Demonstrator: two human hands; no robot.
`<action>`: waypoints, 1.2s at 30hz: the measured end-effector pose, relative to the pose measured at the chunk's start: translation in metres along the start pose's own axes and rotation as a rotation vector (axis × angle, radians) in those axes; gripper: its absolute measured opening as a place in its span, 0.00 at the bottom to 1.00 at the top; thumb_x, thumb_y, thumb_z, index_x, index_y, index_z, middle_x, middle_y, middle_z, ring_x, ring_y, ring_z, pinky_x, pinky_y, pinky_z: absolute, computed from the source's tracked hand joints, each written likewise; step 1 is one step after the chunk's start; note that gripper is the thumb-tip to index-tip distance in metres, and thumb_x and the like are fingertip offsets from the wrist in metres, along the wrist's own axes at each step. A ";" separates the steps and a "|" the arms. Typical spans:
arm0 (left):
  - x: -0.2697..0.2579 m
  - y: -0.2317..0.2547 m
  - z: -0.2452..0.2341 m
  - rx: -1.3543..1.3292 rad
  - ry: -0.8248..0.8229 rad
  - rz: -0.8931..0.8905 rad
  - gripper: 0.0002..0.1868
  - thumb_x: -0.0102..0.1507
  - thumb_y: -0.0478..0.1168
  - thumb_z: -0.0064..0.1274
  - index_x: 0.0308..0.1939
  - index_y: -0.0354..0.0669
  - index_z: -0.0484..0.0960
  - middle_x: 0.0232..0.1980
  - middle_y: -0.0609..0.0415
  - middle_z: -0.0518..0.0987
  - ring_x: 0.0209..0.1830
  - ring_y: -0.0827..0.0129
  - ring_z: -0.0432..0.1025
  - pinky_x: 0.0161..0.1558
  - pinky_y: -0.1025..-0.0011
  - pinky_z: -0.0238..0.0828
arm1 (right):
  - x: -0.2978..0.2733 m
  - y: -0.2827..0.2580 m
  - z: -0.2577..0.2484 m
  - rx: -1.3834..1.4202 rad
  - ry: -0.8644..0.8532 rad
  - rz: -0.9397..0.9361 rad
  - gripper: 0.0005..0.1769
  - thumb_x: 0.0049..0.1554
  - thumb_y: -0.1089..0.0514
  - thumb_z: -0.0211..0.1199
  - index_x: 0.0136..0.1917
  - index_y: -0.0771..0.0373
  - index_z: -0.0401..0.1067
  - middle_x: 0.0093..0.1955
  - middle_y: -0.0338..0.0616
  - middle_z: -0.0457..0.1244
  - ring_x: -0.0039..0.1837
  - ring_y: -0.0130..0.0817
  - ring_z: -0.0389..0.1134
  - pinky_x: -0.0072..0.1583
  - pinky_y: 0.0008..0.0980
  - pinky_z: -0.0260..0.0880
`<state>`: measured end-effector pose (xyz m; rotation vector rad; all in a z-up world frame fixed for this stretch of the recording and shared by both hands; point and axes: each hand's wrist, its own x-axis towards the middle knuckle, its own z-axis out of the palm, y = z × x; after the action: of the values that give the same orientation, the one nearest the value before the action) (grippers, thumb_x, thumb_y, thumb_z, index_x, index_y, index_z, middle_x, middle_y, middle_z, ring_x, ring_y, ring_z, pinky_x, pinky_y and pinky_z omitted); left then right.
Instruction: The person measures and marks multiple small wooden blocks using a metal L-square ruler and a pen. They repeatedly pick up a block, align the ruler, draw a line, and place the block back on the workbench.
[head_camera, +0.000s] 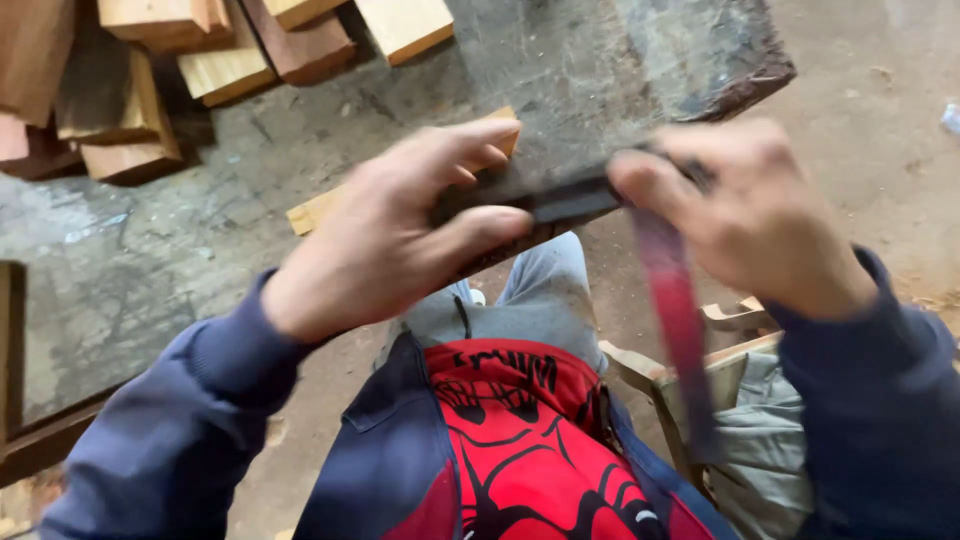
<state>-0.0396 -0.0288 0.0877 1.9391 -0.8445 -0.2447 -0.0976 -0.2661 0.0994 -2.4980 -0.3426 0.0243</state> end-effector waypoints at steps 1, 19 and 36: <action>0.006 0.003 0.003 0.003 0.009 0.067 0.13 0.59 0.37 0.48 0.47 0.39 0.69 0.42 0.52 0.72 0.42 0.69 0.66 0.44 0.72 0.62 | 0.015 -0.007 0.001 0.054 0.026 0.002 0.26 0.61 0.52 0.48 0.25 0.59 0.48 0.24 0.36 0.41 0.28 0.27 0.40 0.33 0.33 0.39; 0.013 -0.071 -0.013 0.281 0.122 -0.328 0.12 0.61 0.40 0.46 0.45 0.46 0.81 0.35 0.56 0.77 0.31 0.76 0.67 0.32 0.78 0.60 | 0.057 0.053 0.099 0.596 0.208 -0.038 0.15 0.58 0.66 0.49 0.59 0.67 0.65 0.43 0.40 0.58 0.46 0.28 0.59 0.51 0.22 0.61; 0.021 -0.066 -0.008 0.038 0.094 -0.386 0.09 0.64 0.38 0.48 0.45 0.41 0.79 0.38 0.60 0.78 0.35 0.85 0.64 0.36 0.87 0.60 | 0.060 0.053 0.100 0.446 0.261 -0.165 0.17 0.54 0.77 0.52 0.55 0.70 0.69 0.49 0.48 0.60 0.50 0.37 0.64 0.52 0.29 0.63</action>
<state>0.0097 -0.0177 0.0400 2.1220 -0.4102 -0.3648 -0.0361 -0.2354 -0.0091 -1.9964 -0.3840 -0.2618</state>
